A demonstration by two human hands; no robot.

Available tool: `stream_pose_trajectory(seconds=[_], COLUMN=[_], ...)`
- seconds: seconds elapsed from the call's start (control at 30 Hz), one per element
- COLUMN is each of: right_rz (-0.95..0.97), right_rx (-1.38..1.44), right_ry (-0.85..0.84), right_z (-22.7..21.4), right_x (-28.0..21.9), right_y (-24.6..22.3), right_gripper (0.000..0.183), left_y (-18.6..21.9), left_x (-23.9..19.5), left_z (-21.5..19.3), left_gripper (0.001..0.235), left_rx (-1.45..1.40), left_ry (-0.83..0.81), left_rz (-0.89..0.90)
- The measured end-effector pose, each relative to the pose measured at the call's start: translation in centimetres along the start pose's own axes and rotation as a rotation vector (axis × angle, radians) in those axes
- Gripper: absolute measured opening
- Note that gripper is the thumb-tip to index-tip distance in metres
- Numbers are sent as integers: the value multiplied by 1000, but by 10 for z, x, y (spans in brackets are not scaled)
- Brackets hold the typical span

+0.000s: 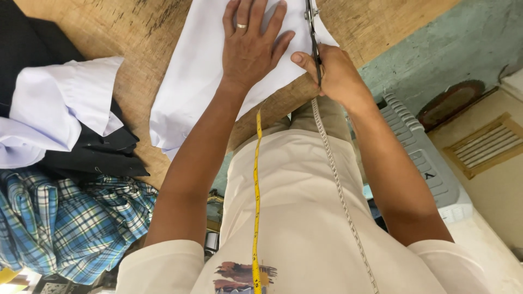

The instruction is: Measuring and cutting white fabric pieces on a wooden workbench

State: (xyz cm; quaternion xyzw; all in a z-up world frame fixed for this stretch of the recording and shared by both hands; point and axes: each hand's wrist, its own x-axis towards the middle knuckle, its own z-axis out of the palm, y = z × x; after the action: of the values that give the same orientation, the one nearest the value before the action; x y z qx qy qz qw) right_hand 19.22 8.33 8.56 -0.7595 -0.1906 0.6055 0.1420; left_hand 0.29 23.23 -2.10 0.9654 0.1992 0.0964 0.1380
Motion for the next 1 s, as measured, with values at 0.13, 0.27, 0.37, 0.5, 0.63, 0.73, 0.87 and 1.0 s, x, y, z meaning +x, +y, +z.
stream_pose_trajectory(seconds=[0.13, 0.27, 0.37, 0.5, 0.63, 0.73, 0.87, 1.0], right_rz=[114, 35, 74, -157, -93, 9, 56, 49], right_rx=[-106, -96, -87, -201, -272, -295, -312, -394], right_ry=[-31, -31, -78, -69, -110, -158, -171, -219], right_z=[-15, -26, -39, -55, -73, -88, -102, -114], right_x=[2, 7, 8, 19, 22, 26, 28, 44], right_y=[-18, -14, -24, -14, -22, -29, -45, -49], right_gripper=[70, 63, 58, 68, 70, 59, 75, 65], left_y=[2, 0, -1, 0, -2, 2, 0, -1], left_x=[0, 1, 1, 2, 2, 0, 0, -3], left_z=[1, -4, -5, -9, -6, -5, -1, -2], left_gripper=[51, 49, 51, 54, 52, 50, 52, 52], left_rx=[-29, -15, -1, 11, 16, -5, 43, 61], left_ry=[18, 4, -15, -23, 4, 35, 26, 6], left_rz=[-10, -1, 4, 15, 12, 23, 27, 38])
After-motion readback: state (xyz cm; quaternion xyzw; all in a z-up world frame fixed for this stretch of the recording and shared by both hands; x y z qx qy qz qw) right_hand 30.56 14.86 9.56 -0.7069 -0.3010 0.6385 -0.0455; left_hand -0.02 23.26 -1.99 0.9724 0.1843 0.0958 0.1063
